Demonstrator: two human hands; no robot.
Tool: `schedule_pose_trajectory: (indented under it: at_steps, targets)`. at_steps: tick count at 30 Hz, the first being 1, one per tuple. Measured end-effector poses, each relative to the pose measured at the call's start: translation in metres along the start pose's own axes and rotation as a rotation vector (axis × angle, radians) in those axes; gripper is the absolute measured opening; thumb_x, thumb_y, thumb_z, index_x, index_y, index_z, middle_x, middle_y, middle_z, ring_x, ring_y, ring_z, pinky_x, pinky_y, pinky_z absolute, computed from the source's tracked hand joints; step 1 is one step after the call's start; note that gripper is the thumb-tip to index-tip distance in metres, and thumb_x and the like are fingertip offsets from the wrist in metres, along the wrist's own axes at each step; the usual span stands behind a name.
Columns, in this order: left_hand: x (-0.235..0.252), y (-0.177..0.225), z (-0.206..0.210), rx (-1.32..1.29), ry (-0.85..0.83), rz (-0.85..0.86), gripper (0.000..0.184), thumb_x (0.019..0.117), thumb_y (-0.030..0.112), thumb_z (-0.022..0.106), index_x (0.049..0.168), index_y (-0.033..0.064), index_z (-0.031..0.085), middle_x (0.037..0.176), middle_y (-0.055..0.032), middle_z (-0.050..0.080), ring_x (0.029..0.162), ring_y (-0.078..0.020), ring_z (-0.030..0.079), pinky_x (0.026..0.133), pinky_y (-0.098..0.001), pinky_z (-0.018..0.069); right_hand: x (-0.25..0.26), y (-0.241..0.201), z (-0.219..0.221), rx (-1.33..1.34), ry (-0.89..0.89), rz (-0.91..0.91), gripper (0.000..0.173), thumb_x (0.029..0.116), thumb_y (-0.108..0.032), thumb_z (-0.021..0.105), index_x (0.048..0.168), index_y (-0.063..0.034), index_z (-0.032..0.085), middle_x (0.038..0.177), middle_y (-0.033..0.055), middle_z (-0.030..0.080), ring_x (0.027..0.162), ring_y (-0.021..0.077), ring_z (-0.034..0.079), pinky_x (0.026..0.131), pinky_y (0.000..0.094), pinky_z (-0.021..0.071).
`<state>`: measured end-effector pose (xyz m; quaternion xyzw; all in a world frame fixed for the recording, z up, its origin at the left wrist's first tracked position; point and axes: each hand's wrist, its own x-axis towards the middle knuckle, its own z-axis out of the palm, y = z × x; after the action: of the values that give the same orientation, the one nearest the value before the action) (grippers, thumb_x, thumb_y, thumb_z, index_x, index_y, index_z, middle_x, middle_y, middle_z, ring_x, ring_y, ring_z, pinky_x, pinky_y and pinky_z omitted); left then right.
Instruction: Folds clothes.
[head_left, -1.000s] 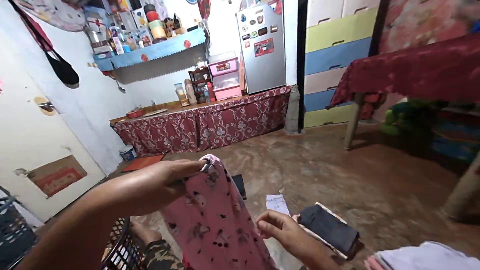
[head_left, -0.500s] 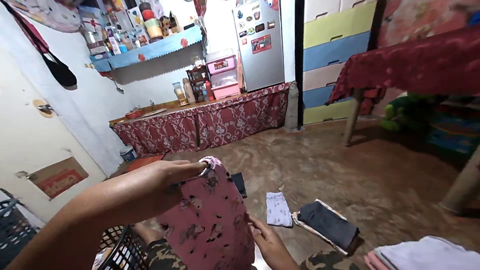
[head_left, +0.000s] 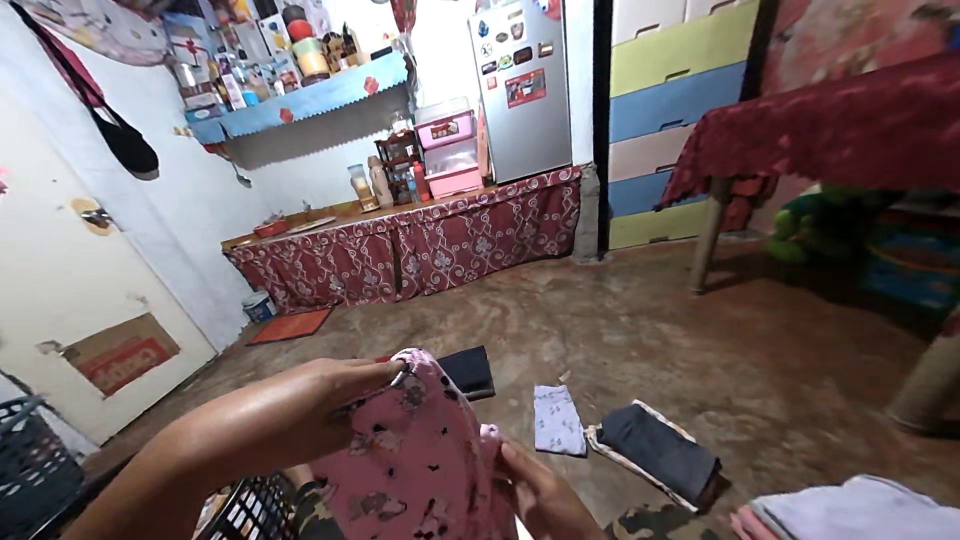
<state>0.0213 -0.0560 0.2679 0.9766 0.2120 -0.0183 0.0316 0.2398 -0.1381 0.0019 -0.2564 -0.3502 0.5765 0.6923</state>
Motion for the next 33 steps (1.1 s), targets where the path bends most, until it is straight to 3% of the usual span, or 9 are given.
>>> schedule_pose_trajectory:
  at_steps: [3,6,8,14,17,21,26,30,33]
  targets:
    - [-0.010,-0.012,0.001,0.011,0.036,-0.043,0.061,0.0836,0.004,0.071,0.141,0.0174,0.058,0.124,-0.0030,0.068,0.104,-0.0156,0.067,0.089,-0.0428,0.0569,0.007,-0.013,-0.015,0.144,0.084,-0.033,0.029,0.1037,-0.018,0.047,0.127,-0.0073,0.060,0.108,0.0071,0.073,0.097,0.0148,0.070,0.088,0.0342,0.0588]
    - [-0.017,-0.018,0.002,0.010,0.068,-0.071,0.066,0.0821,0.000,0.070,0.145,0.0168,0.056,0.128,-0.0056,0.067,0.106,-0.0188,0.068,0.089,-0.0460,0.0569,0.014,-0.026,-0.012,0.109,0.192,-0.110,0.013,0.0985,-0.004,0.056,0.104,-0.0049,0.068,0.091,0.0066,0.073,0.078,0.0108,0.070,0.070,0.0274,0.0597]
    - [-0.020,-0.022,0.003,0.022,0.137,-0.056,0.067,0.0808,0.000,0.066,0.145,0.0163,0.057,0.129,-0.0063,0.068,0.108,-0.0197,0.068,0.090,-0.0477,0.0568,0.017,-0.027,-0.009,-0.070,0.193,-0.222,0.013,0.0912,0.004,0.062,0.099,-0.0038,0.068,0.090,0.0037,0.073,0.080,0.0076,0.069,0.074,0.0245,0.0589]
    - [-0.020,-0.028,-0.004,0.033,0.251,-0.209,0.060,0.0892,0.006,0.062,0.144,0.0293,0.059,0.133,0.0052,0.067,0.113,-0.0112,0.066,0.093,-0.0429,0.0561,0.026,-0.042,-0.001,-0.339,0.165,-0.349,0.040,0.0880,0.005,0.068,0.127,0.0003,0.059,0.094,0.0051,0.075,0.083,0.0106,0.072,0.078,0.0274,0.0611]
    - [-0.019,-0.028,-0.008,0.057,0.304,-0.193,0.054,0.0887,0.005,0.060,0.138,0.0261,0.065,0.122,0.0068,0.069,0.104,-0.0076,0.066,0.087,-0.0386,0.0570,0.033,-0.048,-0.005,-0.422,0.064,-0.412,0.024,0.0904,0.004,0.066,0.114,0.0016,0.072,0.101,0.0045,0.076,0.090,0.0087,0.072,0.085,0.0254,0.0605]
    - [-0.019,-0.027,-0.012,0.098,0.324,-0.175,0.051,0.0902,0.003,0.059,0.134,0.0275,0.067,0.108,0.0104,0.067,0.092,-0.0026,0.064,0.077,-0.0305,0.0564,0.043,-0.057,-0.009,-0.532,-0.081,-0.353,0.019,0.0919,0.002,0.066,0.109,0.0015,0.073,0.100,0.0044,0.075,0.089,0.0084,0.071,0.084,0.0267,0.0607]
    - [-0.017,-0.034,-0.011,0.046,0.376,-0.174,0.047,0.0939,0.003,0.054,0.132,0.0272,0.069,0.121,0.0081,0.070,0.106,-0.0063,0.067,0.090,-0.0386,0.0569,0.054,-0.075,-0.011,-0.690,-0.109,-0.304,0.014,0.0925,-0.001,0.066,0.105,-0.0008,0.073,0.092,0.0013,0.074,0.081,0.0057,0.070,0.078,0.0249,0.0600]
    - [-0.023,-0.038,-0.015,-0.144,0.360,-0.134,0.048,0.0938,0.001,0.048,0.132,0.0210,0.070,0.126,0.0080,0.070,0.112,-0.0027,0.065,0.098,-0.0298,0.0549,0.058,-0.093,-0.015,-0.697,0.015,-0.368,0.012,0.0933,-0.002,0.062,0.102,-0.0022,0.071,0.088,-0.0008,0.072,0.078,0.0047,0.068,0.076,0.0235,0.0585]
    - [-0.027,-0.032,-0.016,-0.386,0.347,-0.177,0.052,0.0891,-0.003,0.047,0.132,0.0173,0.070,0.123,0.0067,0.072,0.106,-0.0025,0.067,0.092,-0.0243,0.0558,0.058,-0.097,-0.016,-0.719,-0.027,-0.341,0.012,0.0948,-0.004,0.059,0.104,-0.0030,0.067,0.088,-0.0020,0.070,0.079,0.0043,0.067,0.076,0.0243,0.0588]
